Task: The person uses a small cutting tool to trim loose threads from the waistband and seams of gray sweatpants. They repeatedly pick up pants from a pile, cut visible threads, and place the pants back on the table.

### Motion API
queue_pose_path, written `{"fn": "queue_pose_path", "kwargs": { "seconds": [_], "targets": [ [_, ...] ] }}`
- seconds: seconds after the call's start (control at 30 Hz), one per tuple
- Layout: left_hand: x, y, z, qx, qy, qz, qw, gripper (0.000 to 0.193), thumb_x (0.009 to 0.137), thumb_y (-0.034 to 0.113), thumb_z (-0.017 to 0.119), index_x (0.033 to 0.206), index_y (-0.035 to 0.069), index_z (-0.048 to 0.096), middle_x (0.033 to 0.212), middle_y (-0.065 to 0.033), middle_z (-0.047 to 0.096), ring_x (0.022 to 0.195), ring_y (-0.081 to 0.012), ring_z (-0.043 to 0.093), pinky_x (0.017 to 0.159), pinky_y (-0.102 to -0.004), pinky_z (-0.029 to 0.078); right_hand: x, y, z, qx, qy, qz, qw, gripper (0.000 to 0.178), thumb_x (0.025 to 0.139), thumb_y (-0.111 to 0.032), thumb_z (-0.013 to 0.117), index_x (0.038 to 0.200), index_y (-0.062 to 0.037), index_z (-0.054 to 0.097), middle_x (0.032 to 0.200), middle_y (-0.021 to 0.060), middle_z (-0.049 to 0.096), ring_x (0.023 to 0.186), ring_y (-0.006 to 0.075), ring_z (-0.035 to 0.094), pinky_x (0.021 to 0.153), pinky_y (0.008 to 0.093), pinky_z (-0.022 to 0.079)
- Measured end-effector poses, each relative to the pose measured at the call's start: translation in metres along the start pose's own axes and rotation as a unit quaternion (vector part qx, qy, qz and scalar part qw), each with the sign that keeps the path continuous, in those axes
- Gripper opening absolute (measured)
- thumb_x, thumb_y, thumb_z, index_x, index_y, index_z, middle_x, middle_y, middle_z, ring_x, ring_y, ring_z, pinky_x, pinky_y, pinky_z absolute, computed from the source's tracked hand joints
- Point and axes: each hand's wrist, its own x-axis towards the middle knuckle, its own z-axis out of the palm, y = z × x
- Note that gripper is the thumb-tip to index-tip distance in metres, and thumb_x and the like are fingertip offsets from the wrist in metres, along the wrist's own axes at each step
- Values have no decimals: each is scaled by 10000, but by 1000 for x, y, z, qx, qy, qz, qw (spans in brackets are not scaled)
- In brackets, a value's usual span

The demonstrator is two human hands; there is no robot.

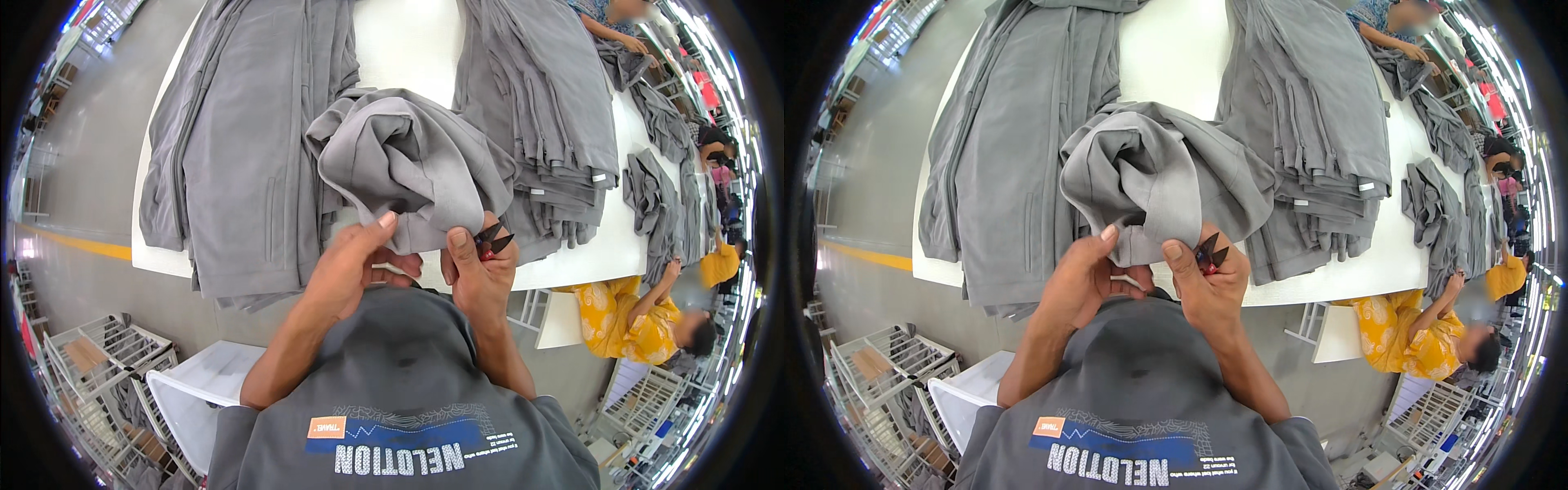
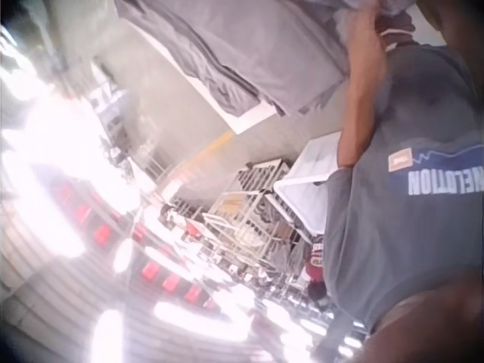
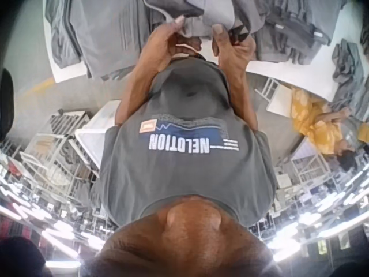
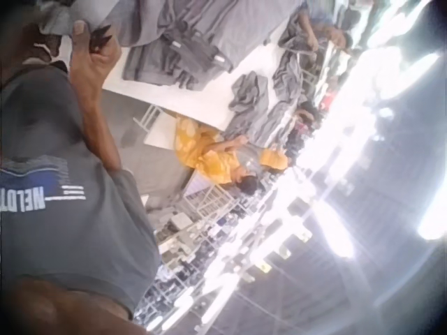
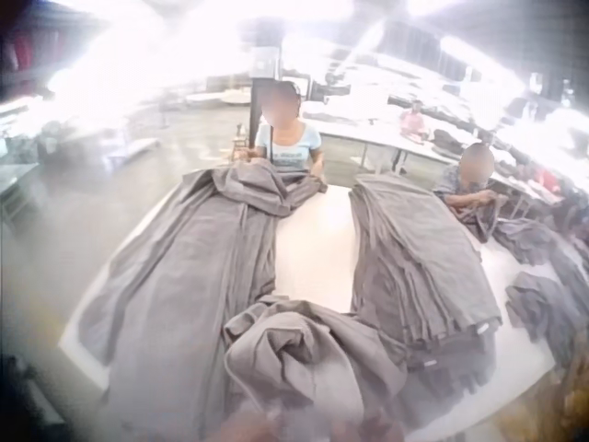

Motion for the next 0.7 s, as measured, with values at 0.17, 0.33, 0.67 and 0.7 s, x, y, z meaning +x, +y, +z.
{"fn": "queue_pose_path", "kwargs": {
  "seconds": [0.17,0.33,0.67,0.7],
  "targets": [
    [6,-4,1,-94,19,108,990,271,940,143,589,1142,-32,633,1035,-129,700,901,-210,668,792,-371,549,-5,3,-2,32,53,17,998,207,982,-202,643,899,-23,580,643,-9,542,441,50,422,392,218,292],
    [9,-6,2,-76,20,185,980,271,947,136,612,1160,-31,632,1111,-127,694,993,-210,670,848,-383,548,-6,3,2,51,174,69,981,174,969,-142,656,865,-49,552,646,-51,486,512,9,384,452,186,291],
    [14,-7,3,-82,-10,184,979,226,959,95,627,1148,-30,635,1088,-113,695,998,-189,666,879,-393,558,-12,-56,5,-295,-42,-32,954,349,874,-105,706,1157,-2,528,905,106,604,764,216,635,694,318,531],
    [12,-5,3,-86,-12,176,981,229,964,101,621,1151,-31,631,1092,-114,694,999,-190,665,879,-394,556,-10,-56,5,-317,-51,-48,946,338,868,-100,713,1145,-9,542,918,105,609,767,223,634,694,323,534]
  ]
}}
